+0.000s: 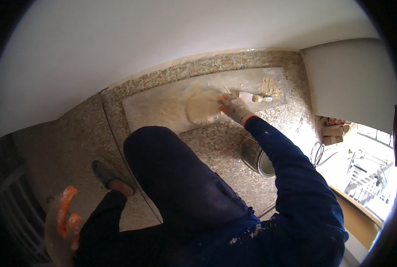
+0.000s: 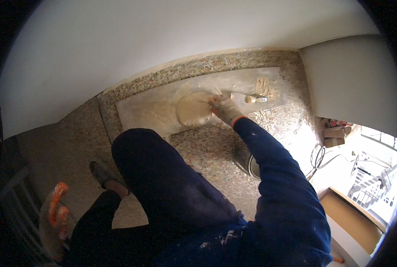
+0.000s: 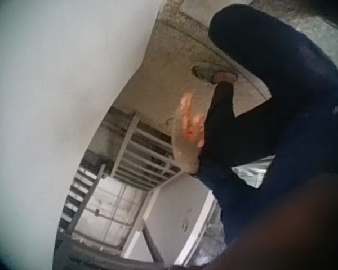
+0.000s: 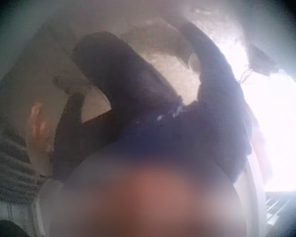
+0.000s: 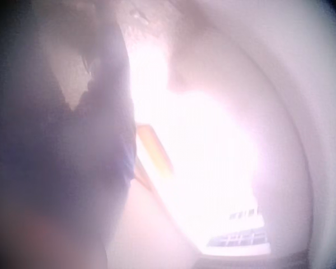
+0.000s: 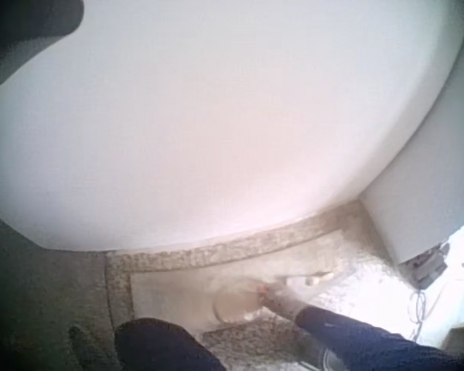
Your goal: The person applies a beige adhesive to the seam between a granite countertop and a white wall using a putty knife and gloved hands. They spread the adhesive along the joint, smooth it with their fingers, and occasionally scrape excess material back into a bucket.
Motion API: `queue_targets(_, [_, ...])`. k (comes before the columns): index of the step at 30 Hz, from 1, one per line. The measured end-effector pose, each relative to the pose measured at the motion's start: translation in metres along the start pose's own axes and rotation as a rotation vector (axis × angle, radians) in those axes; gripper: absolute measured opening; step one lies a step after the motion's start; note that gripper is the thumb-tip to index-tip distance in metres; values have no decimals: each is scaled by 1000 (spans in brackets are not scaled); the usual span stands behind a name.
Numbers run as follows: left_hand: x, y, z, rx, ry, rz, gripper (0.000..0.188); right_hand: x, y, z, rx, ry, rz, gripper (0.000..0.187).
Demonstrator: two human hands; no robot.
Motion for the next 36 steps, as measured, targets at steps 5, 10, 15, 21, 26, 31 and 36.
queue_targets(5, [-3,0,-6,-2,-13,28,54,-22,-14,2,197,-43,255,27])
queue_targets(10, [-4,3,-4,-123,41,10,56,-32,17,-16,104,-122,172,59])
queue_targets(15, [-4,-15,0,-15,31,155,57,4,22,5,137,-110,-115,47])
queue_targets(21, [10,4,2,-36,167,-312,57,0,-41,8,362,-48,337,39])
queue_targets(26, [9,21,-7,72,59,126,64,-20,-20,-53,151,14,322,65])
queue_targets(31, [4,-7,-3,479,-24,275,52,10,-23,-70,417,167,88,76])
queue_targets(36, [17,40,0,-221,370,-596,55,18,-26,-58,699,-64,-10,46])
Point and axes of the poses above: each hand's wrist, its own z-axis towards the middle knuckle, its own x-axis out of the palm, y = z × x, the point moved 10 cm from there along z, towards the middle knuckle, and after that the axes turned 1 degree about x, right-handed, at the moved point
